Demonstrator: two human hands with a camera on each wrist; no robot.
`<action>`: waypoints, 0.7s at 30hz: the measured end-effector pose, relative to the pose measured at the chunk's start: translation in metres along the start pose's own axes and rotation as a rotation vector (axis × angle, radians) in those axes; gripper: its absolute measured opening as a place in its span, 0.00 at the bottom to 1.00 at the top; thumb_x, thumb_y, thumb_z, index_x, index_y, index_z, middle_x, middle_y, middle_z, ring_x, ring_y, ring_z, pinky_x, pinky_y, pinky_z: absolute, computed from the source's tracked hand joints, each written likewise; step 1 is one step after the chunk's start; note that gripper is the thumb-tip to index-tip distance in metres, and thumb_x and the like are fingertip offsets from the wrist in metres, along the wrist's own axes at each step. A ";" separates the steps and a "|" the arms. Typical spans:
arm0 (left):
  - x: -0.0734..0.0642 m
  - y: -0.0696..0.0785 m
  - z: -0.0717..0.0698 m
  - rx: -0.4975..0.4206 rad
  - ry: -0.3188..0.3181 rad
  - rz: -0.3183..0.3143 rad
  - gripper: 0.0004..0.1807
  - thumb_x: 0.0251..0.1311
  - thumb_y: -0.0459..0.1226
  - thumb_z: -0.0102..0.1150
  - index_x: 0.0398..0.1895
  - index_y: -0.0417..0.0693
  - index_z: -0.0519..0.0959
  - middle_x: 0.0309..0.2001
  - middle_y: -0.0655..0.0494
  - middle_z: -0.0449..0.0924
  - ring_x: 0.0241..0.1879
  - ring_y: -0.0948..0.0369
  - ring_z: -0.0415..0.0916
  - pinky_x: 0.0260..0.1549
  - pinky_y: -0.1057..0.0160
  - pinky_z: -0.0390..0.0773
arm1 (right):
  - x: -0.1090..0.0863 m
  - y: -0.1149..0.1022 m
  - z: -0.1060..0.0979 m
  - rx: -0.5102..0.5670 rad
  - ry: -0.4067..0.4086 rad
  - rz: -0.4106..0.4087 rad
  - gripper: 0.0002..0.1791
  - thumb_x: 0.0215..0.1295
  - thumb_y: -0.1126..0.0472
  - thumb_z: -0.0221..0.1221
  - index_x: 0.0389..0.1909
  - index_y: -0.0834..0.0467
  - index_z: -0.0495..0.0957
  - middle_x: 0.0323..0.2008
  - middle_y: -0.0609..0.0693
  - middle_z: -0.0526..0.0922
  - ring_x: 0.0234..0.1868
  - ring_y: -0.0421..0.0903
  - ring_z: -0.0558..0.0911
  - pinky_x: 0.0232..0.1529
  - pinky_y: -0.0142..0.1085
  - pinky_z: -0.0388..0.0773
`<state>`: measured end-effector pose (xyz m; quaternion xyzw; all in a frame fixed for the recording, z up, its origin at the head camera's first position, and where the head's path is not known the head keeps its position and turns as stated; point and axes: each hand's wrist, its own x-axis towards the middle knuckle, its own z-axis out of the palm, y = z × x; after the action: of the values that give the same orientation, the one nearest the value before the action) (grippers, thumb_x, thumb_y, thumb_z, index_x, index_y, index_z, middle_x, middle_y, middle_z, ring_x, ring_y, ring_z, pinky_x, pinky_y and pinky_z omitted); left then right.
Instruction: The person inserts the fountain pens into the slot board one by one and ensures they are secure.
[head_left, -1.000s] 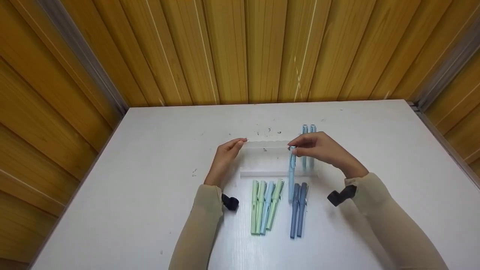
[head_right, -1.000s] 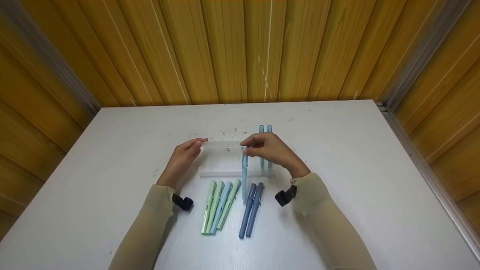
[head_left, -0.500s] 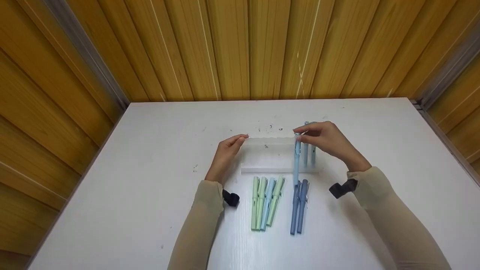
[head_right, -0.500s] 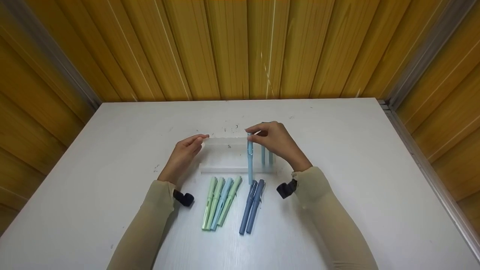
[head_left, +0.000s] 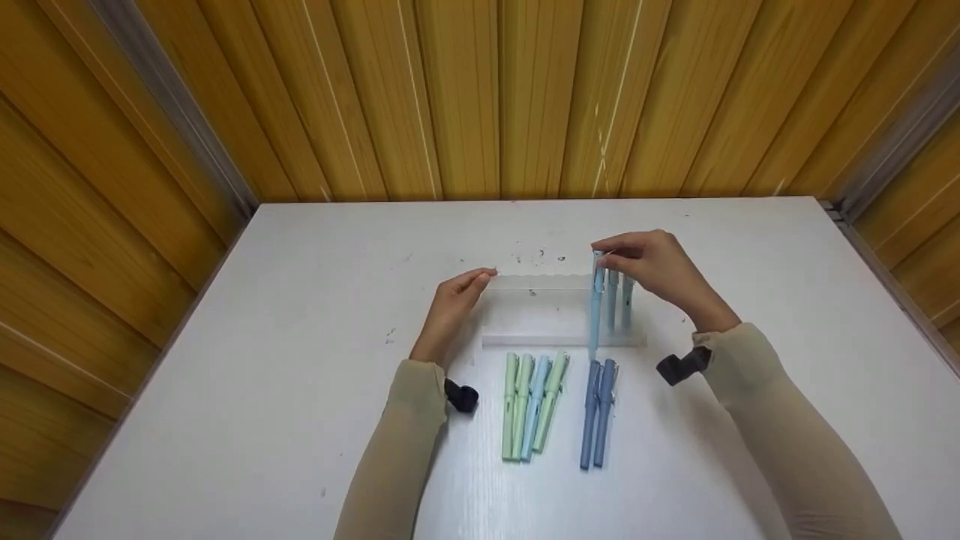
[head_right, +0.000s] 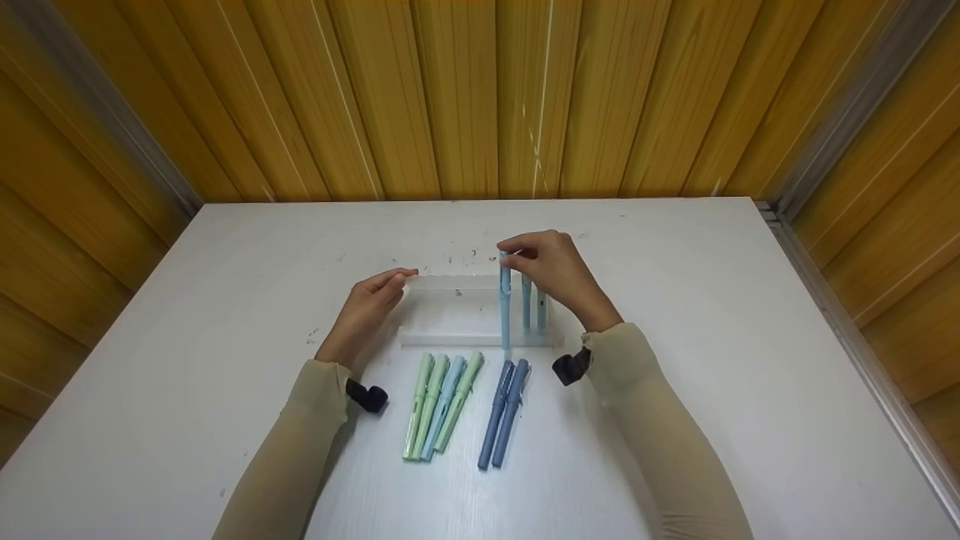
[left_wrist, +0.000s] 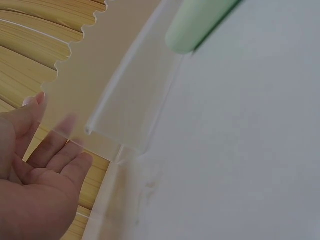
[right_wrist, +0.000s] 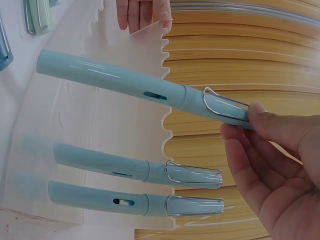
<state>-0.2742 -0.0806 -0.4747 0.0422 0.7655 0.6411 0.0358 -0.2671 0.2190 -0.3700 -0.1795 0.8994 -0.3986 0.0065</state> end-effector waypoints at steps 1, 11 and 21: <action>0.000 0.000 0.000 -0.002 -0.002 0.002 0.22 0.65 0.55 0.53 0.55 0.56 0.80 0.61 0.59 0.76 0.66 0.58 0.67 0.67 0.52 0.64 | 0.001 0.000 0.000 -0.001 0.003 0.002 0.16 0.66 0.62 0.60 0.53 0.59 0.81 0.52 0.57 0.83 0.52 0.54 0.83 0.55 0.47 0.78; 0.000 0.000 0.000 -0.012 0.001 0.022 0.20 0.67 0.52 0.53 0.55 0.53 0.80 0.61 0.57 0.76 0.66 0.58 0.68 0.66 0.54 0.65 | 0.008 0.004 -0.003 -0.038 0.042 0.021 0.16 0.66 0.61 0.60 0.54 0.59 0.80 0.53 0.58 0.83 0.51 0.54 0.82 0.54 0.47 0.78; 0.000 0.001 0.000 -0.014 0.005 0.019 0.21 0.66 0.52 0.54 0.54 0.52 0.81 0.61 0.56 0.76 0.66 0.58 0.68 0.67 0.54 0.65 | 0.014 0.009 -0.006 -0.041 0.061 0.014 0.17 0.67 0.59 0.59 0.55 0.59 0.80 0.52 0.58 0.83 0.51 0.53 0.82 0.55 0.47 0.77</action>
<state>-0.2737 -0.0802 -0.4738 0.0475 0.7606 0.6469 0.0282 -0.2839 0.2241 -0.3705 -0.1613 0.9083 -0.3854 -0.0218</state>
